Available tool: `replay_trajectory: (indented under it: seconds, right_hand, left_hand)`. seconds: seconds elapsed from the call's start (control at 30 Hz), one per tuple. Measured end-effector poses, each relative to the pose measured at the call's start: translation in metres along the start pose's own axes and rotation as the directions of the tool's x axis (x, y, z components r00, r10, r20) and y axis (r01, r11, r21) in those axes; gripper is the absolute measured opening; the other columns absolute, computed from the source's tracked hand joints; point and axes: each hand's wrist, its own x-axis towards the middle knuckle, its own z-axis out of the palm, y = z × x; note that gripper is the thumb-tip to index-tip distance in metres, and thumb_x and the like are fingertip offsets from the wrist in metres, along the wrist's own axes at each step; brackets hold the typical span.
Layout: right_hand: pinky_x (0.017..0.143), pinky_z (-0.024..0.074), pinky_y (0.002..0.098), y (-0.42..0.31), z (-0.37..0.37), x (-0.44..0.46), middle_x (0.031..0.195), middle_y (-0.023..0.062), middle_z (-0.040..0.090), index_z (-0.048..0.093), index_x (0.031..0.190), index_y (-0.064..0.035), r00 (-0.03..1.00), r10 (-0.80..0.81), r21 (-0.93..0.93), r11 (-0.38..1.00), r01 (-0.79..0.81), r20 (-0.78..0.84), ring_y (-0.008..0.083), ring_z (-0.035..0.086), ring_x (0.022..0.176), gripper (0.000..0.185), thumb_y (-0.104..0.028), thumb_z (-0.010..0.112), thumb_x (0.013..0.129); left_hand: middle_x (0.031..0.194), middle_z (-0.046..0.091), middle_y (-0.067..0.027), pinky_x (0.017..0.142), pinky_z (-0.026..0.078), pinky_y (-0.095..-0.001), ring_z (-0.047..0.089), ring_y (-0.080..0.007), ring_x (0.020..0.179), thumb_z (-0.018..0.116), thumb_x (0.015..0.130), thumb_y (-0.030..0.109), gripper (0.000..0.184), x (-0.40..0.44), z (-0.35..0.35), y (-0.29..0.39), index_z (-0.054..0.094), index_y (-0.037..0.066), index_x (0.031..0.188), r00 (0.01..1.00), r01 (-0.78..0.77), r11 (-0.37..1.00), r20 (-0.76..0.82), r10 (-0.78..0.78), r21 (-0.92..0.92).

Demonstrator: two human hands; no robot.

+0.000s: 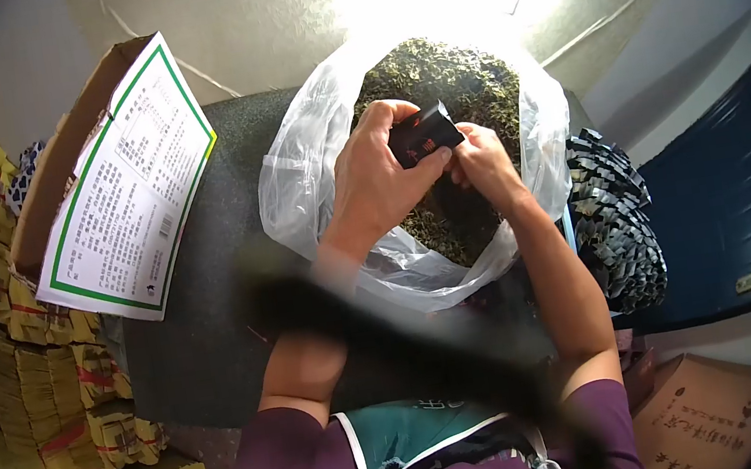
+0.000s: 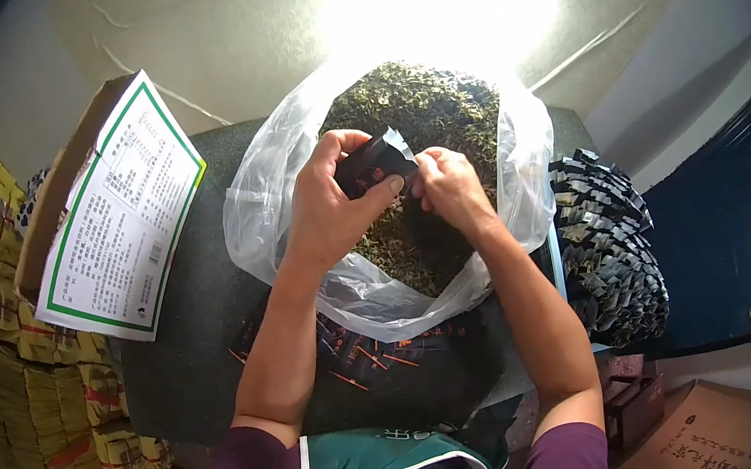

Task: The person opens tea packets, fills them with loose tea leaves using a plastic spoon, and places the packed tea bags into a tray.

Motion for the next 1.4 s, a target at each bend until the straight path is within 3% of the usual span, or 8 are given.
replay_trajectory:
  seconds: [0.4, 0.67, 0.87, 1.07, 1.17, 1.23, 1.3, 1.4]
  right_hand:
    - [0.05, 0.0422, 0.0245, -0.068, -0.07, -0.013, 0.069, 0.0014, 0.062, 0.069, 0.098, -0.005, 0.976, -0.162, -0.002, 0.987, 0.163, -0.148, 0.0087, 0.053, 0.054, 0.023, -0.02, 0.052, 0.104]
    - [0.051, 0.0378, 0.0222, -0.099, -0.062, -0.027, 0.069, -0.001, 0.059, 0.066, 0.098, -0.0062, 0.988, -0.154, -0.129, 0.98, 0.149, -0.025, 0.006, 0.048, 0.054, 0.027, -0.026, 0.049, 0.107]
    - [0.077, 0.0518, 0.0424, -0.12, -0.025, -0.061, 0.088, 0.0203, 0.068, 0.067, 0.112, -0.0013, 0.901, -0.401, -0.564, 0.711, 0.42, 0.166, 0.0377, 0.067, 0.082, 0.025, -0.02, 0.053, 0.102]
    - [0.079, 0.0523, 0.0421, -0.123, -0.041, -0.057, 0.097, 0.021, 0.07, 0.069, 0.106, -0.0012, 0.726, -0.688, -0.633, 0.56, 0.535, 0.005, 0.0365, 0.069, 0.086, 0.021, -0.015, 0.055, 0.101]
    - [0.079, 0.0529, 0.0427, -0.096, -0.042, -0.029, 0.094, 0.0202, 0.071, 0.07, 0.106, -0.0023, 0.767, -0.634, -0.659, 0.621, 0.424, -0.104, 0.0349, 0.069, 0.084, 0.024, -0.02, 0.054, 0.102]
    - [0.077, 0.0533, 0.0435, -0.074, -0.034, -0.009, 0.087, 0.019, 0.071, 0.071, 0.108, -0.0041, 0.946, -0.316, -0.811, 0.571, 0.129, -0.072, 0.0354, 0.07, 0.08, 0.026, -0.02, 0.052, 0.102]
    - [0.073, 0.0544, 0.042, -0.035, -0.023, 0.016, 0.082, 0.0175, 0.071, 0.072, 0.11, -0.0065, 0.913, -0.405, -0.726, 0.643, 0.246, -0.049, 0.0338, 0.07, 0.074, 0.025, -0.02, 0.053, 0.102]
    - [0.065, 0.0534, 0.0331, -0.014, -0.005, 0.026, 0.077, 0.0103, 0.07, 0.07, 0.109, -0.0005, 0.979, -0.203, -0.319, 0.928, 0.194, 0.006, 0.0181, 0.066, 0.065, 0.028, -0.023, 0.055, 0.1]
  left_hand:
    - [0.097, 0.07, -0.01, 0.081, 0.055, -0.0323, 0.068, -0.0175, 0.088, 0.084, 0.076, 0.021, 0.049, -0.002, -0.002, -0.001, 0.061, 0.001, 0.115, 1.0, 0.027, 0.996, 0.011, -0.028, 0.086]
    - [0.099, 0.07, -0.0113, 0.083, 0.055, -0.0351, 0.069, -0.0218, 0.09, 0.084, 0.075, 0.023, 0.051, -0.003, 0.004, -0.003, 0.062, 0.001, 0.114, 0.998, -0.03, 0.99, -0.043, 0.036, 0.14]
    - [0.096, 0.07, -0.0095, 0.082, 0.055, -0.0344, 0.069, -0.0204, 0.088, 0.085, 0.074, 0.022, 0.049, -0.003, 0.004, 0.001, 0.062, 0.002, 0.113, 0.997, 0.068, 0.993, -0.031, -0.065, 0.098]
    - [0.092, 0.07, -0.0068, 0.077, 0.055, -0.0303, 0.067, -0.0137, 0.083, 0.083, 0.075, 0.017, 0.047, -0.001, 0.004, -0.008, 0.062, 0.001, 0.114, 0.995, 0.087, 0.996, -0.052, -0.088, -0.026]
    - [0.092, 0.07, -0.0061, 0.077, 0.055, -0.0298, 0.066, -0.013, 0.083, 0.083, 0.075, 0.016, 0.047, -0.001, 0.001, -0.006, 0.062, 0.001, 0.114, 0.991, 0.121, 0.99, -0.042, -0.124, -0.067]
    - [0.093, 0.07, -0.0072, 0.078, 0.055, -0.0305, 0.067, -0.0142, 0.084, 0.083, 0.075, 0.017, 0.048, -0.002, -0.001, -0.003, 0.061, 0.0, 0.114, 0.992, 0.115, 0.99, -0.045, -0.119, -0.076]
    - [0.095, 0.07, -0.0083, 0.079, 0.055, -0.0312, 0.067, -0.0153, 0.085, 0.083, 0.075, 0.017, 0.048, 0.001, -0.004, -0.001, 0.061, 0.0, 0.114, 0.993, 0.098, 0.992, -0.055, -0.103, -0.084]
    - [0.103, 0.069, -0.0129, 0.084, 0.055, -0.0346, 0.069, -0.0206, 0.093, 0.084, 0.074, 0.02, 0.051, 0.001, -0.004, -0.003, 0.062, -0.002, 0.115, 0.993, 0.046, 0.998, -0.105, -0.052, -0.052]
